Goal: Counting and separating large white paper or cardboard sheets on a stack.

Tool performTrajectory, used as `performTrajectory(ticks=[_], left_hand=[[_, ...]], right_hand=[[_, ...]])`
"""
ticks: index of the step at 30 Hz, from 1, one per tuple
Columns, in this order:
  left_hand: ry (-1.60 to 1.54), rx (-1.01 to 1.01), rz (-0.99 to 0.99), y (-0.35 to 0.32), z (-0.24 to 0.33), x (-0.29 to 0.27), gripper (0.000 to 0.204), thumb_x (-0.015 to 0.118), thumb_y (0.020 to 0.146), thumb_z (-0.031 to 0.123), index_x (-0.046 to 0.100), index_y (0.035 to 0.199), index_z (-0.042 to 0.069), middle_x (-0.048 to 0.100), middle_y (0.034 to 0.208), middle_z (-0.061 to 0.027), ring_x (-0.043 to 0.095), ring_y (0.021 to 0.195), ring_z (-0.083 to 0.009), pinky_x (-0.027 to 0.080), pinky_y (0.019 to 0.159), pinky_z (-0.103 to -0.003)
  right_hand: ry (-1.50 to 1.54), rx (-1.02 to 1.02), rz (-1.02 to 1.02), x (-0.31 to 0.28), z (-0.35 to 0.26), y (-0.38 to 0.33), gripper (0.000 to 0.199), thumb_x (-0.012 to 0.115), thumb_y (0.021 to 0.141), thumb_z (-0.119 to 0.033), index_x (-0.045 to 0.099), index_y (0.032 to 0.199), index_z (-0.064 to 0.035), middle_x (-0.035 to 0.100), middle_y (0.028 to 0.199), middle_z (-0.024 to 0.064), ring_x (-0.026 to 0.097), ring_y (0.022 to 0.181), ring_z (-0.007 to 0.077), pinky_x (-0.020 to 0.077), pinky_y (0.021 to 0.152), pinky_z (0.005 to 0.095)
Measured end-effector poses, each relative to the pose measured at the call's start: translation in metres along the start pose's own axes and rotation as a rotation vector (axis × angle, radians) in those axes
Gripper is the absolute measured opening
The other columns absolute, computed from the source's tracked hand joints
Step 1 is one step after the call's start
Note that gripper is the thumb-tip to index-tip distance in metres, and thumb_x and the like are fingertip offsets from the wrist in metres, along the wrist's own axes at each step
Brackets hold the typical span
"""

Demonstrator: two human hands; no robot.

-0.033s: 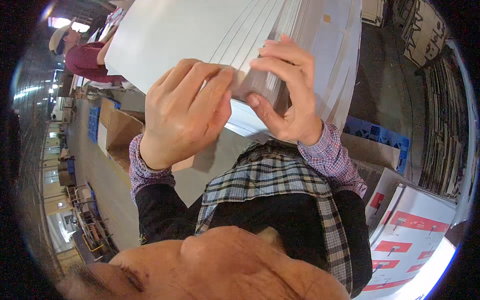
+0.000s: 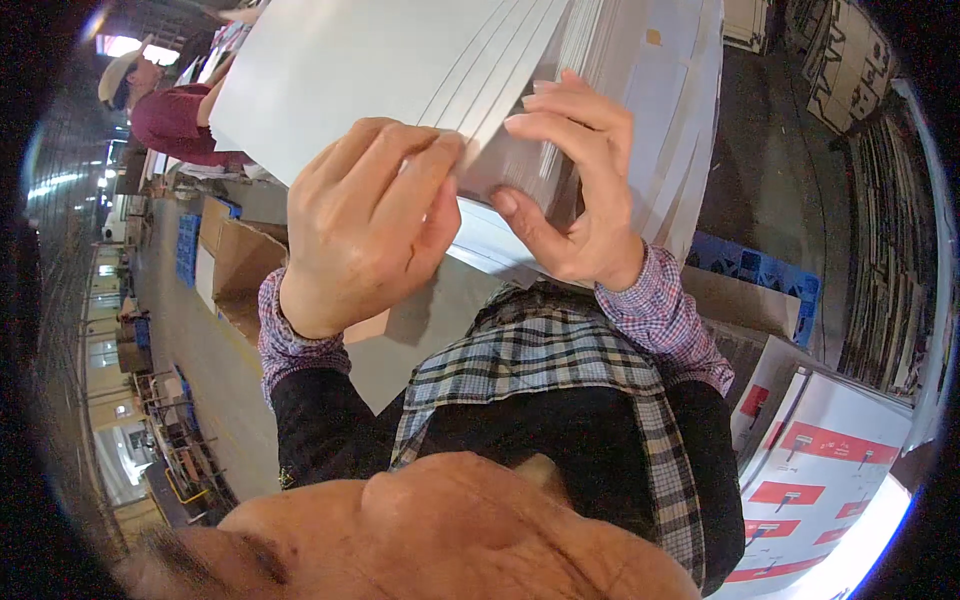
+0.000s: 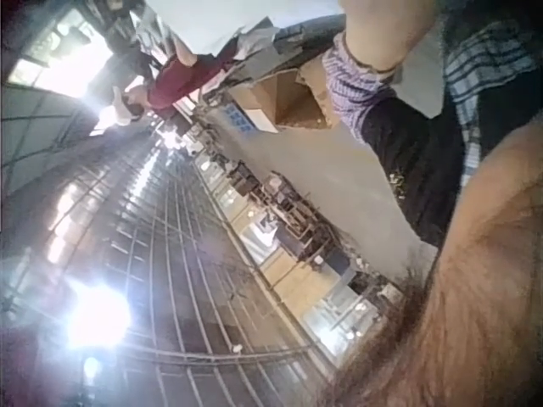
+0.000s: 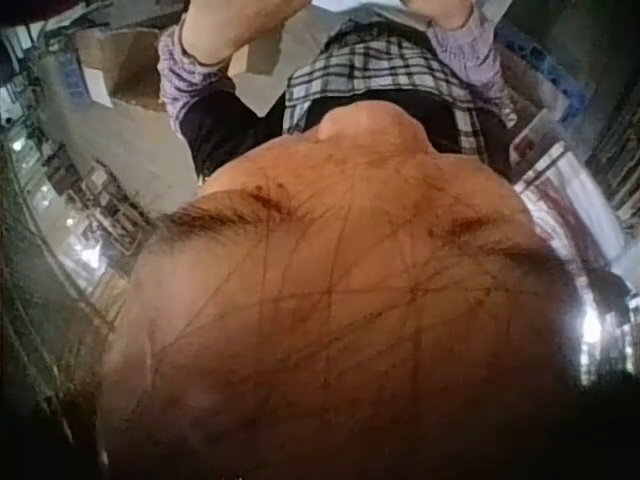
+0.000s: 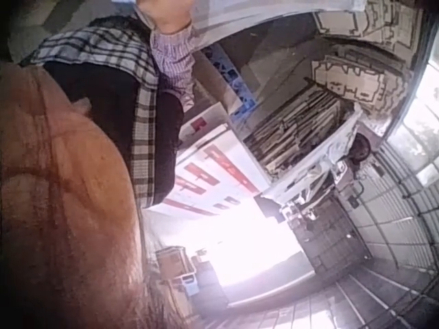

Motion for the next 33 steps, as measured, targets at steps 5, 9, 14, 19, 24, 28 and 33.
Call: performTrajectory(ticks=[5,9,14,19,24,28,33], left_hand=[[0.017,-0.065,-0.036,0.014,0.002,0.003,0.023,0.073,0.069,0.000,0.064,0.090,0.002,0.063,0.090,-0.0069,0.063,0.079,-0.0241,0.052,0.063,-0.034],[-0.013,-0.014,0.034,0.017,0.004,0.012,0.020,0.069,0.066,0.002,0.061,0.084,0.004,0.061,0.086,-0.0066,0.061,0.075,-0.0242,0.051,0.060,-0.035],[-0.041,-0.012,0.036,0.005,-0.001,0.007,0.021,0.068,0.065,0.003,0.063,0.086,0.004,0.061,0.087,-0.0065,0.060,0.077,-0.0243,0.050,0.061,-0.035],[-0.013,-0.046,-0.079,-0.004,-0.005,0.007,0.023,0.075,0.072,0.004,0.066,0.093,0.002,0.063,0.093,-0.0074,0.062,0.081,-0.0256,0.052,0.065,-0.036],[-0.027,-0.055,-0.173,0.002,0.001,0.007,0.029,0.079,0.073,0.007,0.067,0.100,0.002,0.064,0.098,-0.0077,0.063,0.083,-0.0260,0.053,0.068,-0.037],[-0.009,-0.045,-0.167,0.001,0.003,0.006,0.030,0.077,0.075,0.006,0.069,0.104,0.001,0.066,0.100,-0.0084,0.065,0.085,-0.0265,0.054,0.069,-0.037],[-0.090,-0.006,-0.076,0.005,-0.005,-0.002,0.022,0.071,0.075,0.007,0.066,0.095,0.000,0.062,0.090,-0.0080,0.062,0.079,-0.0252,0.051,0.063,-0.036]], right_hand=[[-0.172,-0.135,-0.153,0.009,-0.003,-0.003,0.029,0.080,0.083,-0.019,0.076,0.107,-0.0028,0.062,0.129,0.0167,0.055,0.129,0.0391,0.0301,0.119,0.0616],[-0.232,-0.175,-0.134,0.012,-0.003,-0.002,0.028,0.081,0.081,-0.023,0.078,0.101,-0.0025,0.063,0.129,0.0156,0.056,0.128,0.0390,0.0307,0.118,0.0620],[-0.242,-0.176,-0.160,0.011,-0.004,-0.001,0.029,0.081,0.082,-0.024,0.078,0.102,-0.0037,0.064,0.128,0.0140,0.057,0.129,0.0377,0.0302,0.119,0.0617],[-0.154,-0.098,-0.197,0.006,-0.002,0.004,0.027,0.076,0.087,-0.018,0.076,0.110,-0.0037,0.064,0.129,0.0157,0.056,0.131,0.0377,0.0292,0.120,0.0599],[-0.009,-0.015,-0.204,0.000,0.007,0.003,0.032,0.072,0.089,-0.014,0.071,0.120,-0.0035,0.065,0.128,0.0161,0.055,0.132,0.0372,0.0277,0.121,0.0589],[-0.056,-0.056,-0.125,0.003,0.000,0.002,0.038,0.076,0.087,-0.015,0.068,0.122,-0.0022,0.059,0.131,0.0173,0.053,0.131,0.0367,0.0305,0.120,0.0576],[-0.075,-0.081,-0.003,-0.002,-0.002,0.000,0.041,0.079,0.086,-0.016,0.066,0.122,-0.0008,0.054,0.130,0.0181,0.052,0.128,0.0357,0.0339,0.120,0.0569]])
Point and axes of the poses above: each hand's wrist, its own y-axis towards the middle knuckle, its own x-axis out of the palm, z = x × y, the point moved 8 cm from there along y, towards the middle knuckle
